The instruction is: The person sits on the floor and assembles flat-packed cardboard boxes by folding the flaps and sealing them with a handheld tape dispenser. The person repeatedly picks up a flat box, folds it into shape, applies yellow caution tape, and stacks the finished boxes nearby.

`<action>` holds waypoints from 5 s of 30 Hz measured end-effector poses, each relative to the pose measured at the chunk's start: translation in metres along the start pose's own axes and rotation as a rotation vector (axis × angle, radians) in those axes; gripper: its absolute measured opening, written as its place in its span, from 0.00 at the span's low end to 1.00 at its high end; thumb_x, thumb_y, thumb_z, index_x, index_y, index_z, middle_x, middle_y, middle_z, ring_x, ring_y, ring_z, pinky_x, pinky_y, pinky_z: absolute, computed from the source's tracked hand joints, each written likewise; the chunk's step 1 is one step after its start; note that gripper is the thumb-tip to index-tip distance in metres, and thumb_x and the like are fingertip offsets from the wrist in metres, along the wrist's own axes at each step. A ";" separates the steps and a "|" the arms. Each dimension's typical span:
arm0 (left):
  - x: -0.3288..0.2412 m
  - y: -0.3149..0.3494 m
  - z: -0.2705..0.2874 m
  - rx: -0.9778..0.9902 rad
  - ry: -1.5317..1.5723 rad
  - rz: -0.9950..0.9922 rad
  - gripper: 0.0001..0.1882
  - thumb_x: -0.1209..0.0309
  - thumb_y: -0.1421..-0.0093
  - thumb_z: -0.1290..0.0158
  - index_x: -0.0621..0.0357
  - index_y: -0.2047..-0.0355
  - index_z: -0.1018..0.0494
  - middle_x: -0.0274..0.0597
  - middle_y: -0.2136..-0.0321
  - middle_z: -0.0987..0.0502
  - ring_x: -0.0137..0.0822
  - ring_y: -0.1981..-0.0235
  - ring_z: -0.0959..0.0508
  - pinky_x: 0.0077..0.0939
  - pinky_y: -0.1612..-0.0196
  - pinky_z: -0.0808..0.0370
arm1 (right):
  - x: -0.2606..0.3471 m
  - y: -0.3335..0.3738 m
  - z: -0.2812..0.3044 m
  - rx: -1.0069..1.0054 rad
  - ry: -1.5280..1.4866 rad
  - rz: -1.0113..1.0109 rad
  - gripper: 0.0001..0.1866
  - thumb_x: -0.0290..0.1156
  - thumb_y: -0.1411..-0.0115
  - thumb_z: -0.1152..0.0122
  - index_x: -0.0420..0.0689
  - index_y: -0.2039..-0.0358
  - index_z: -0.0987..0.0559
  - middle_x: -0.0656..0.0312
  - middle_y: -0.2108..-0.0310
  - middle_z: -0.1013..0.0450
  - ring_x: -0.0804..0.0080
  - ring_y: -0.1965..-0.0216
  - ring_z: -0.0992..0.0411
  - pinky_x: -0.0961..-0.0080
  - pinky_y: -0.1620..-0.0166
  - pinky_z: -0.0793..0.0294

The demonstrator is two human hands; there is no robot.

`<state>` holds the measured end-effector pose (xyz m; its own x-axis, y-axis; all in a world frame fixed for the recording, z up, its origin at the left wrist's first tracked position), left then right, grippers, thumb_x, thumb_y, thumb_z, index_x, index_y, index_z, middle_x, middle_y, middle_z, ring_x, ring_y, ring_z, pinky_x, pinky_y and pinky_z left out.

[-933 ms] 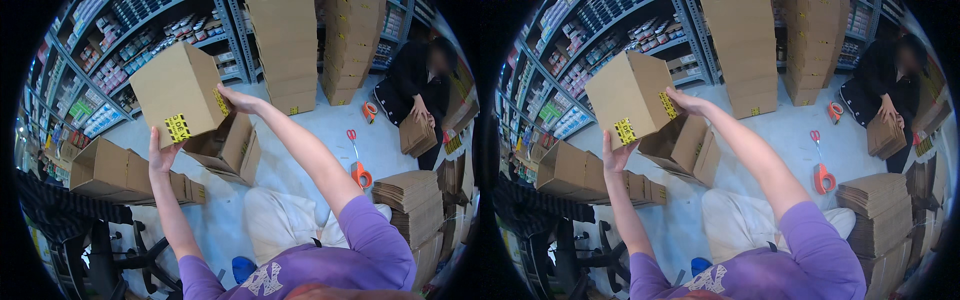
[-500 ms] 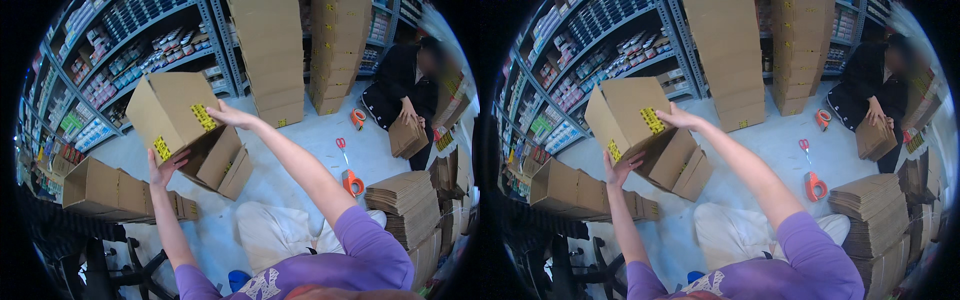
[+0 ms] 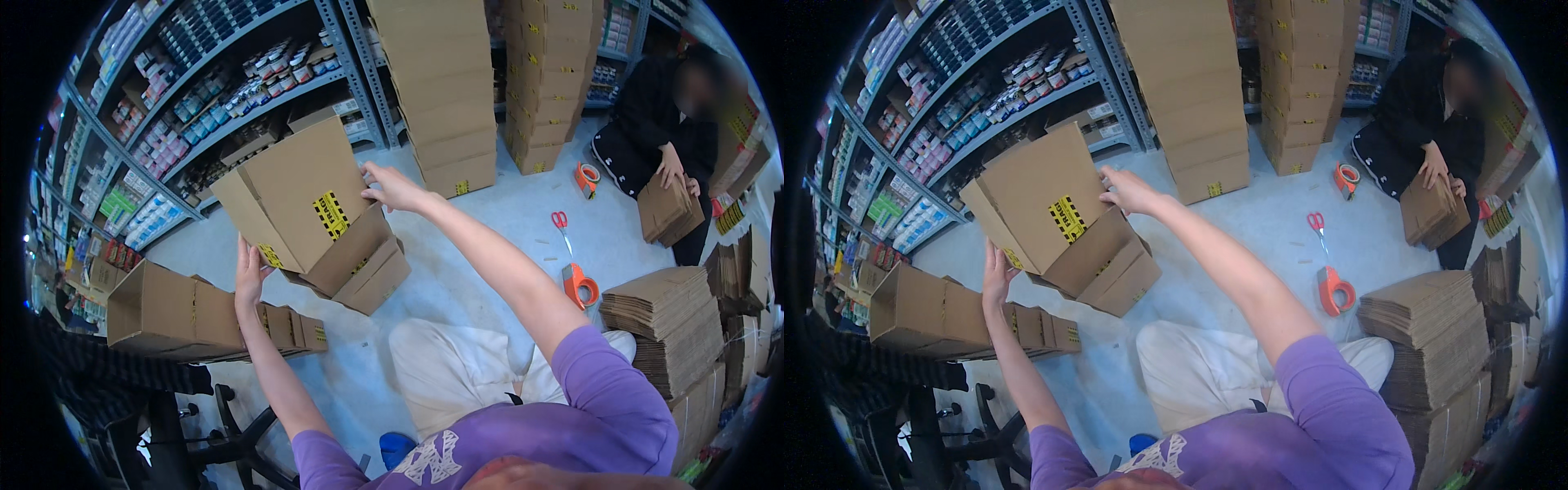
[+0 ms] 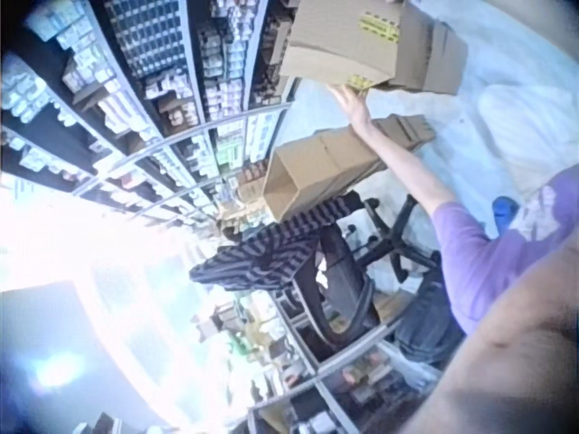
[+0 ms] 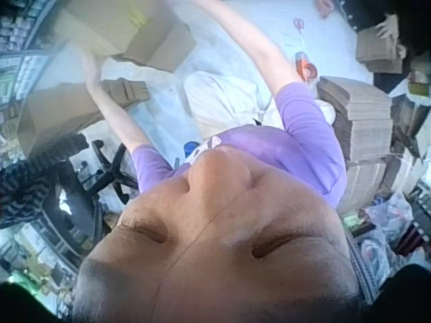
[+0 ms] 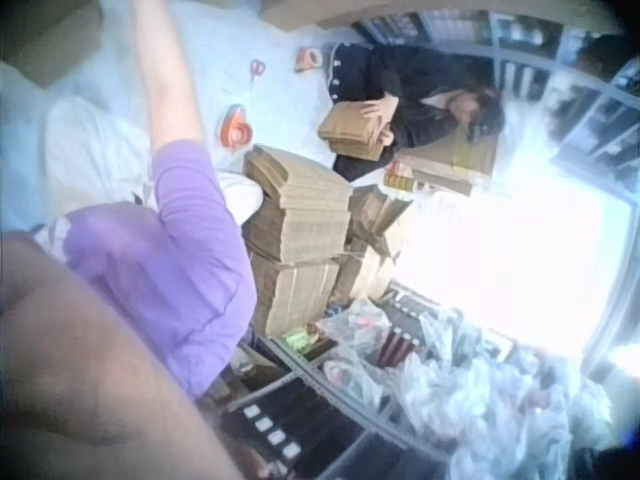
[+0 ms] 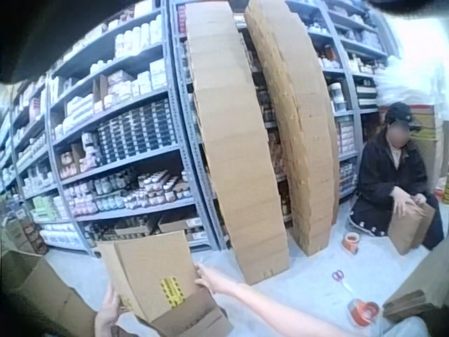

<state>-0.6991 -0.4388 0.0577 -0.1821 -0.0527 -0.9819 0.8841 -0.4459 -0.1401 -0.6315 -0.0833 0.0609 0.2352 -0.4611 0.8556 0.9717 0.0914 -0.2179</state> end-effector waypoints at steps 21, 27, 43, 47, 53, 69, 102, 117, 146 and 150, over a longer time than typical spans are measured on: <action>0.007 -0.011 -0.033 -0.222 -0.418 -0.512 0.39 0.51 0.33 0.61 0.49 0.31 0.67 0.49 0.35 0.50 0.43 0.36 0.44 0.37 0.40 0.39 | -0.024 -0.005 -0.020 -0.261 -0.110 0.052 0.29 0.42 0.37 0.46 0.52 0.38 0.38 0.51 0.52 0.26 0.63 0.64 0.22 0.73 0.69 0.23; 0.007 -0.010 -0.017 0.104 -0.433 -0.447 0.64 0.44 0.50 0.41 0.52 0.33 0.78 0.53 0.32 0.58 0.46 0.33 0.50 0.38 0.35 0.46 | -0.036 0.001 -0.021 -0.170 -0.276 0.074 0.30 0.41 0.36 0.48 0.56 0.34 0.43 0.52 0.49 0.29 0.67 0.68 0.25 0.72 0.70 0.23; -0.031 0.056 -0.145 -0.220 -0.160 -0.145 0.38 0.69 0.31 0.63 0.43 0.34 0.78 0.56 0.49 0.37 0.37 0.70 0.25 0.27 0.72 0.21 | -0.042 -0.054 -0.021 -0.358 -0.145 -0.205 0.28 0.50 0.34 0.62 0.40 0.46 0.31 0.41 0.46 0.33 0.39 0.42 0.40 0.58 0.42 0.39; -0.028 0.046 -0.111 -0.098 -0.181 -0.049 0.32 0.70 0.34 0.56 0.55 0.36 0.60 0.56 0.51 0.34 0.39 0.68 0.22 0.26 0.78 0.23 | -0.059 -0.051 -0.039 -0.513 -0.212 -0.114 0.28 0.51 0.34 0.62 0.43 0.44 0.32 0.43 0.41 0.39 0.35 0.38 0.48 0.53 0.36 0.49; -0.033 -0.017 -0.033 0.126 -0.884 -0.331 0.36 0.56 0.48 0.40 0.65 0.45 0.37 0.55 0.53 0.27 0.44 0.52 0.27 0.38 0.49 0.32 | -0.077 -0.054 -0.030 -0.553 -0.178 -0.054 0.24 0.45 0.32 0.61 0.44 0.43 0.30 0.43 0.51 0.29 0.49 0.43 0.39 0.57 0.41 0.44; 0.033 -0.005 -0.034 -0.124 -0.283 -0.255 0.21 0.75 0.33 0.57 0.66 0.40 0.41 0.46 0.63 0.26 0.29 0.79 0.23 0.20 0.78 0.22 | -0.055 -0.005 -0.030 -0.432 -0.524 0.008 0.28 0.32 0.42 0.37 0.43 0.43 0.35 0.64 0.70 0.35 0.77 0.68 0.33 0.76 0.62 0.30; -0.150 -0.080 -0.008 0.024 -0.760 0.311 0.33 0.51 0.43 0.46 0.54 0.41 0.34 0.49 0.52 0.25 0.45 0.52 0.24 0.39 0.55 0.27 | 0.102 -0.078 0.040 -0.136 0.396 -0.189 0.35 0.56 0.50 0.40 0.34 0.55 0.22 0.46 0.54 0.25 0.53 0.53 0.26 0.65 0.51 0.26; -0.077 -0.117 -0.008 -0.094 -1.460 -0.034 0.18 0.70 0.54 0.42 0.62 0.61 0.22 0.58 0.64 0.22 0.54 0.58 0.23 0.42 0.54 0.26 | 0.060 -0.123 0.003 -0.128 0.698 -0.125 0.17 0.32 0.52 0.42 0.42 0.62 0.18 0.49 0.58 0.23 0.55 0.54 0.25 0.61 0.53 0.25; -0.054 -0.111 -0.022 -0.060 -1.294 -0.073 0.15 0.80 0.53 0.41 0.70 0.62 0.25 0.57 0.65 0.21 0.52 0.60 0.21 0.38 0.56 0.26 | 0.013 -0.128 -0.007 -0.135 0.601 -0.126 0.19 0.33 0.51 0.39 0.41 0.58 0.20 0.52 0.56 0.24 0.54 0.53 0.26 0.57 0.55 0.26; -0.079 -0.093 -0.018 -0.202 -1.385 -0.012 0.20 0.61 0.43 0.42 0.68 0.61 0.25 0.56 0.67 0.20 0.53 0.62 0.21 0.39 0.56 0.26 | 0.059 -0.044 0.004 -0.453 0.157 -0.119 0.27 0.45 0.40 0.49 0.45 0.44 0.33 0.50 0.49 0.29 0.52 0.48 0.30 0.56 0.50 0.30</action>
<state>-0.7594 -0.3768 0.1458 -0.3568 -0.9312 -0.0745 0.9038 -0.3239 -0.2797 -0.6605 -0.1114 0.1232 0.0830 -0.5759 0.8133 0.8761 -0.3469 -0.3350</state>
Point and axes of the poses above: each hand's wrist, its own y-axis away from the middle knuckle, its own z-axis out of the back of the hand, x = y × z, the point moved 2 cm from there along -y, towards the middle knuckle
